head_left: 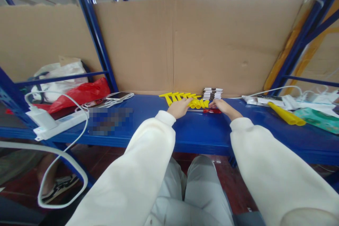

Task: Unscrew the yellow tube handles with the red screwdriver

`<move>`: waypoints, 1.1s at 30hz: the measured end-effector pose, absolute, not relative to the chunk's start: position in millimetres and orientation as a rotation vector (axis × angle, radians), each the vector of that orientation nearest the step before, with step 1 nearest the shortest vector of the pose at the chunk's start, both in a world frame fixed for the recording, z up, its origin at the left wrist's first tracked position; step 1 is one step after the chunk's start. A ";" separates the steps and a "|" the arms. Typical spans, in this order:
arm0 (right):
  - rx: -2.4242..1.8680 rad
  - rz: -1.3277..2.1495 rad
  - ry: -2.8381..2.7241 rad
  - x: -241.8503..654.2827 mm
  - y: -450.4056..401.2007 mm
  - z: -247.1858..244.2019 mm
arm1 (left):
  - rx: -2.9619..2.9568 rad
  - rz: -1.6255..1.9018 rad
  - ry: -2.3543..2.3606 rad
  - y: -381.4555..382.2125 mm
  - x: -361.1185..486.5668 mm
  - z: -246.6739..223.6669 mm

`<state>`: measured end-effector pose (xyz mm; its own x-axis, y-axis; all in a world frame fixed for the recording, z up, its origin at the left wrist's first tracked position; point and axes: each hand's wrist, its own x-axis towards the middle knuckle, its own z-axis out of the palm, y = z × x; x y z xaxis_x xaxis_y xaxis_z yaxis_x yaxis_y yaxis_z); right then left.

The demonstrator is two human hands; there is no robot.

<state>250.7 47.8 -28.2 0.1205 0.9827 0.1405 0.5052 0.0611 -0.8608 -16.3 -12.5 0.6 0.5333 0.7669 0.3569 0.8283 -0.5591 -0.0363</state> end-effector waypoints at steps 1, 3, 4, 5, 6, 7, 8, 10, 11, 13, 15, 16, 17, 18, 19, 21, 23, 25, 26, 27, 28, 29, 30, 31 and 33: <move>-1.573 0.702 -1.506 251.7 49.1 -28.8 | -2.555 -0.397 -1.339 -14.4 -14.9 0.3; -1.588 0.651 -1.517 253.9 50.8 -29.3 | -2.539 -0.316 -1.300 -17.1 -13.0 -0.1; -1.581 0.630 -1.525 254.7 51.1 -29.0 | -2.537 -0.287 -1.278 -17.8 -12.6 -0.3; -1.563 0.614 -1.538 255.0 50.8 -28.5 | -2.538 -0.268 -1.256 -18.2 -12.4 -0.4; -1.534 0.599 -1.558 254.7 50.2 -27.6 | -2.539 -0.257 -1.237 -18.5 -12.2 -0.5; -1.500 0.582 -1.586 253.5 49.0 -26.4 | -2.540 -0.251 -1.223 -18.8 -12.0 -0.5; -1.469 0.560 -1.623 251.5 47.4 -25.0 | -2.537 -0.250 -1.215 -19.1 -11.7 -0.6; -1.415 0.506 -1.721 245.2 43.4 -21.6 | -2.523 -0.263 -1.198 -19.9 -10.4 -0.7; -1.388 0.488 -1.778 241.2 41.0 -19.8 | -2.514 -0.268 -1.193 -20.3 -9.5 -0.7; -1.320 0.506 -1.891 232.9 35.9 -16.2 | -2.499 -0.261 -1.186 -20.9 -7.4 -0.7; -1.247 0.580 -1.965 225.9 30.6 -13.2 | -2.497 -0.238 -1.181 -21.0 -5.7 -0.8; -1.222 0.620 -1.976 223.4 28.0 -12.2 | -2.498 -0.227 -1.182 -20.9 -5.1 -1.0; -1.208 0.658 -1.971 221.5 25.4 -11.3 | -2.497 -0.226 -1.183 -20.8 -4.9 -1.2; -1.202 0.694 -1.954 220.3 22.8 -10.7 | -2.493 -0.232 -1.186 -20.7 -4.8 -1.4; -1.202 0.731 -1.934 219.5 20.4 -10.2 | -2.490 -0.241 -1.189 -20.7 -5.0 -1.7; -1.200 0.807 -1.901 219.0 16.0 -9.3 | -2.487 -0.258 -1.196 -20.7 -5.6 -2.2; -1.192 0.869 -1.890 219.0 12.8 -8.3 | -2.489 -0.267 -1.201 -20.7 -6.1 -2.4; -1.187 0.903 -1.894 218.8 11.3 -7.3 | -2.489 -0.272 -1.212 -20.6 -6.0 -2.3; -1.185 0.909 -1.893 218.7 11.4 -7.0 | -2.488 -0.277 -1.220 -20.5 -5.9 -2.1; -1.185 0.909 -1.885 218.6 11.8 -6.9 | -2.489 -0.281 -1.227 -20.5 -5.8 -2.0; -1.189 0.906 -1.871 218.4 12.6 -7.0 | -2.489 -0.283 -1.235 -20.4 -5.7 -2.0; -1.200 0.898 -1.851 218.4 13.5 -7.2 | -2.487 -0.284 -1.245 -20.3 -5.7 -1.9; -1.223 0.884 -1.825 218.4 14.5 -7.4 | -2.487 -0.283 -1.252 -20.2 -5.8 -1.9; -1.258 0.864 -1.793 218.7 15.4 -7.7 | -2.488 -0.279 -1.258 -20.0 -6.1 -1.9; -1.347 0.807 -1.718 220.2 16.8 -7.7 | -2.494 -0.271 -1.268 -19.2 -6.9 -2.0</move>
<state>220.2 16.8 -7.7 -0.1212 0.9726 0.1985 0.4682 0.2323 -0.8525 -6.9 -19.2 -2.0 0.5858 0.7477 0.3127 0.8102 -0.5497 -0.2034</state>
